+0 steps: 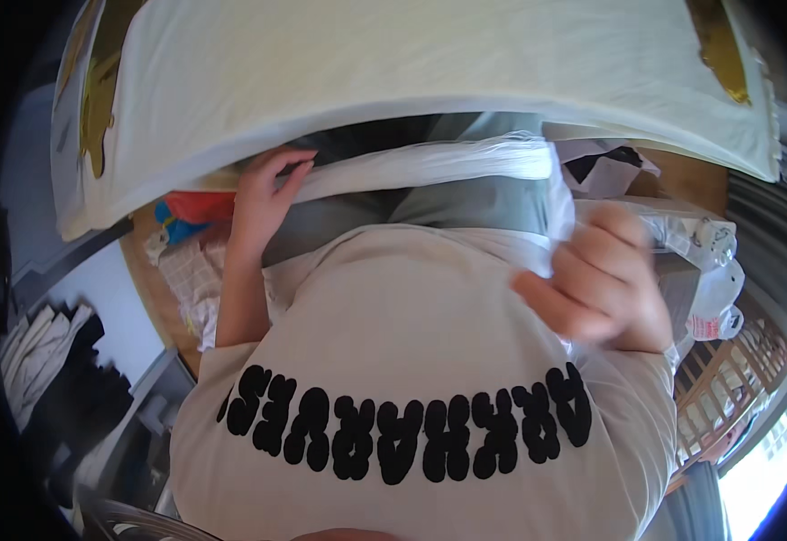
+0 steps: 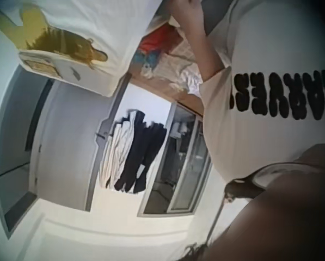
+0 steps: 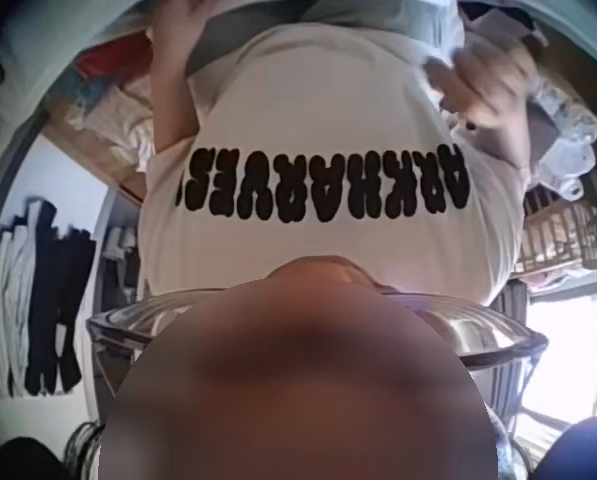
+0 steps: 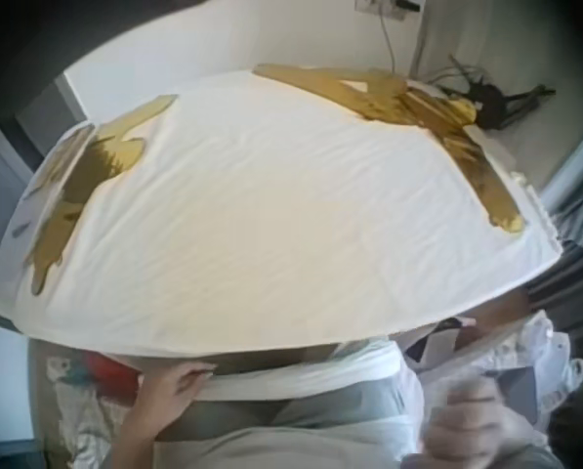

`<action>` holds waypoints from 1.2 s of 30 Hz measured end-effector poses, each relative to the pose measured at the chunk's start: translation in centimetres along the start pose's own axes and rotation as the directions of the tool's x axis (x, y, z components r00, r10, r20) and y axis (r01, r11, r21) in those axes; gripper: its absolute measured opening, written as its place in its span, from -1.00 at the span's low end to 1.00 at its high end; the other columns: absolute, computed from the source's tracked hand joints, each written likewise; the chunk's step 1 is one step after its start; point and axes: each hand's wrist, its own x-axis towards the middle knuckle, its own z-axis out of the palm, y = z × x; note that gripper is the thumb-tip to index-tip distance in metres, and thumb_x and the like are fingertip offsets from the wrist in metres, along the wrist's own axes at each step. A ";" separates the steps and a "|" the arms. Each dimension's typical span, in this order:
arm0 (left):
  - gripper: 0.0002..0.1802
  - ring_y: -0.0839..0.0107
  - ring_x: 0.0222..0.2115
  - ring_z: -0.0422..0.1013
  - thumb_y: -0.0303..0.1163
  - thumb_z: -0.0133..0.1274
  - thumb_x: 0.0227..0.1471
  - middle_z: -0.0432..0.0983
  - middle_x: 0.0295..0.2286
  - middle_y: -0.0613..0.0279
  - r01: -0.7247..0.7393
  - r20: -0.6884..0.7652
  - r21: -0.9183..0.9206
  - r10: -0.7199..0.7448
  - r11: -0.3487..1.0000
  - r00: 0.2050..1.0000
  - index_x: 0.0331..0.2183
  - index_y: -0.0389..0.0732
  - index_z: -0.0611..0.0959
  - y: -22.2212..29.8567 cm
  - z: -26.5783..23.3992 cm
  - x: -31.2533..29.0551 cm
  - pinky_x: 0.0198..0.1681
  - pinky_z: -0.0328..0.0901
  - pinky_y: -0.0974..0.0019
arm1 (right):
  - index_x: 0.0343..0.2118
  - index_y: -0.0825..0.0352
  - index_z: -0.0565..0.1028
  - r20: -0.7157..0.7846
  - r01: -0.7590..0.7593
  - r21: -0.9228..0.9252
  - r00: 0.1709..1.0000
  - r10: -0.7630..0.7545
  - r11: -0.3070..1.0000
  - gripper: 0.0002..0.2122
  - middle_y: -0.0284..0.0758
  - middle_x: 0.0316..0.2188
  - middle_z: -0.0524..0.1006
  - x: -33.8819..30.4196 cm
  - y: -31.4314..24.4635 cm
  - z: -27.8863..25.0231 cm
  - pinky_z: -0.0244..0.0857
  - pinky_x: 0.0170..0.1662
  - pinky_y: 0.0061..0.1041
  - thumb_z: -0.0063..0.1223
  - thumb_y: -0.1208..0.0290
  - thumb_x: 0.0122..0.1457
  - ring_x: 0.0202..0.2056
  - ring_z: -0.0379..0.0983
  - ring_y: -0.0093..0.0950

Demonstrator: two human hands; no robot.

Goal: Attaching plastic fasteners and elastic bands to gold foil balloons for preparation.

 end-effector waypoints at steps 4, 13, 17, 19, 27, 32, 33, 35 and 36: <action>-0.82 0.37 -0.38 0.49 -0.40 0.11 0.01 0.59 -0.37 0.17 0.105 0.122 -0.033 -0.100 0.994 0.987 -0.28 -0.22 0.65 -0.2 -0.3 1.6 -0.27 0.33 0.39 | -0.47 0.27 0.53 0.236 -0.215 0.223 0.958 0.161 0.951 -0.90 -0.34 -0.60 0.41 -1.4 -1.7 8.0 0.24 -0.45 -0.42 0.19 0.57 -0.10 -0.48 0.40 -0.39; -0.82 0.37 -0.38 0.47 -0.26 0.11 -0.01 0.59 -0.37 0.31 0.091 0.374 -0.044 -0.068 0.995 0.925 -0.36 -0.11 0.70 0.2 3.0 3.4 -0.30 0.32 0.38 | -0.39 0.36 0.55 0.387 -0.664 0.167 0.724 0.570 0.729 -0.92 -0.30 -0.47 0.52 -1.0 -1.1 12.6 0.28 -0.32 -0.46 0.12 0.59 0.01 -0.36 0.40 -0.35; -0.85 0.32 -0.41 0.46 -0.32 0.15 -0.06 0.56 -0.41 0.28 -0.028 0.350 -0.045 0.042 0.999 0.936 -0.40 -0.14 0.70 0.8 3.7 3.5 -0.32 0.32 0.35 | -0.37 0.35 0.56 0.365 -0.697 0.174 0.702 0.612 0.696 -0.90 -0.30 -0.46 0.52 -0.9 -1.1 12.2 0.28 -0.33 -0.48 0.12 0.60 0.02 -0.36 0.40 -0.37; -0.87 0.32 -0.42 0.45 -0.36 0.18 -0.08 0.55 -0.44 0.26 -0.076 0.328 -0.057 0.090 0.995 0.940 -0.42 -0.18 0.69 1.5 3.8 3.5 -0.33 0.32 0.34 | -0.36 0.35 0.56 0.354 -0.722 0.182 0.681 0.641 0.668 -0.90 -0.30 -0.45 0.53 -0.9 -1.2 12.0 0.28 -0.33 -0.48 0.12 0.60 0.02 -0.36 0.40 -0.37; -0.88 0.32 -0.44 0.44 -0.29 0.19 -0.14 0.53 -0.45 0.30 -0.184 0.259 0.088 0.156 0.979 0.953 -0.50 -0.10 0.69 1.2 4.9 3.3 -0.36 0.32 0.31 | -0.36 0.37 0.55 0.341 -0.724 0.211 0.684 0.645 0.657 -0.90 -0.31 -0.45 0.53 -0.9 -1.5 12.1 0.28 -0.34 -0.49 0.12 0.60 0.03 -0.36 0.41 -0.38; -0.90 0.29 -0.43 0.44 -0.38 0.20 -0.15 0.52 -0.46 0.27 -0.117 0.274 0.017 0.108 0.993 0.956 -0.49 -0.17 0.67 1.6 4.7 3.2 -0.36 0.32 0.32 | -0.36 0.36 0.56 0.363 -0.733 0.203 0.672 0.645 0.650 -0.90 -0.31 -0.45 0.53 -1.1 -1.5 12.3 0.28 -0.33 -0.48 0.12 0.59 0.02 -0.34 0.41 -0.37; -0.91 0.30 -0.43 0.44 -0.40 0.20 -0.15 0.51 -0.46 0.27 -0.100 0.275 -0.002 0.097 0.995 0.957 -0.49 -0.18 0.67 1.6 4.6 3.1 -0.36 0.31 0.33 | -0.36 0.35 0.56 0.376 -0.739 0.205 0.665 0.646 0.642 -0.89 -0.31 -0.44 0.52 -1.1 -1.4 12.5 0.28 -0.32 -0.47 0.13 0.58 0.02 -0.33 0.41 -0.37; -0.91 0.29 -0.45 0.43 -0.37 0.19 -0.14 0.52 -0.46 0.28 -0.107 0.248 -0.015 0.108 0.994 0.963 -0.51 -0.15 0.67 2.0 4.4 3.0 -0.38 0.31 0.32 | -0.35 0.34 0.56 0.353 -0.704 0.196 0.700 0.621 0.682 -0.89 -0.32 -0.42 0.52 -0.7 -1.4 12.7 0.28 -0.29 -0.45 0.14 0.56 0.02 -0.32 0.41 -0.35; -0.90 0.29 -0.47 0.43 -0.34 0.18 -0.12 0.52 -0.46 0.29 -0.112 0.219 -0.028 0.116 0.993 0.969 -0.53 -0.13 0.66 2.2 4.2 2.9 -0.40 0.30 0.31 | -0.35 0.33 0.56 0.333 -0.666 0.187 0.734 0.592 0.722 -0.89 -0.32 -0.40 0.52 -0.4 -1.5 13.0 0.28 -0.26 -0.43 0.15 0.54 0.01 -0.31 0.40 -0.33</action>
